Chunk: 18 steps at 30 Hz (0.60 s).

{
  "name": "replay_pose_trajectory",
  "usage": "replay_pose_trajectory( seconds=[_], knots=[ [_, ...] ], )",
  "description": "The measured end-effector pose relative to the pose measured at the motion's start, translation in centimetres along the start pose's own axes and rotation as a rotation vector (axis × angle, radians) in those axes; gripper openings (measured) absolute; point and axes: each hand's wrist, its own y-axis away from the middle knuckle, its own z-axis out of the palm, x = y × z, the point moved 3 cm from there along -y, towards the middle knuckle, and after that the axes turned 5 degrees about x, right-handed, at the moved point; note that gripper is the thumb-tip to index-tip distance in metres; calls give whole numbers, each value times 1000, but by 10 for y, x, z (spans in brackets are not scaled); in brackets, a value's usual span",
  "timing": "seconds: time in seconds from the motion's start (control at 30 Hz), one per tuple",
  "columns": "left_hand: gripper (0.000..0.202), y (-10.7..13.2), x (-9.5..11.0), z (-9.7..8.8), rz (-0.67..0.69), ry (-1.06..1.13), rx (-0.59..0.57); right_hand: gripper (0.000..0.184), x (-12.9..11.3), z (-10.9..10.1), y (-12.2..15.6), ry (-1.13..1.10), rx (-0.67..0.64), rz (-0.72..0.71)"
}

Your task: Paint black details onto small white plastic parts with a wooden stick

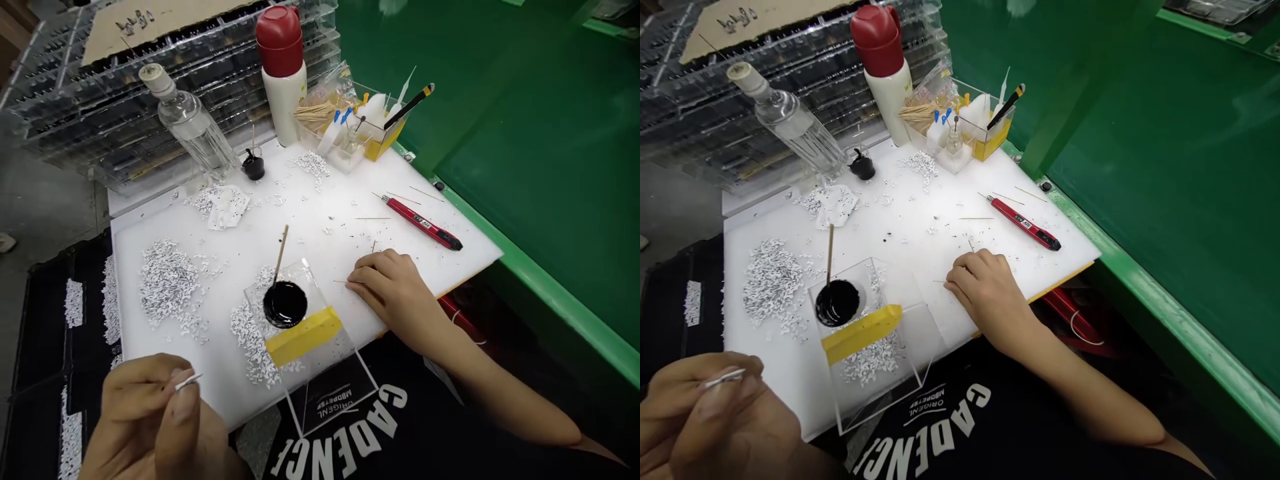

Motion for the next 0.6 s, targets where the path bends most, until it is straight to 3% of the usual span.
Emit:
replay_pose_trajectory(
  seconds=[0.07, 0.23, 0.33, 0.47, 0.6],
  knots=[
    [22, 4, 0, -3, 17, 88, -33, 12, 1, 3, -2, -56, -13, 21],
    [17, 13, -1, -3, 44, 152, -291, 11, -3, -10, -7, -326, 85, 131],
    [21, 15, 1, -1, 57, 173, -349, 14, -8, -23, -9, -537, 169, 210],
    [21, 15, 4, 3, 6, 163, -424, 22, -17, -34, -15, -787, 164, 222],
    [20, 13, 7, 7, -7, 155, -494, 32, -29, -41, -24, -882, 178, 208]
  ],
)
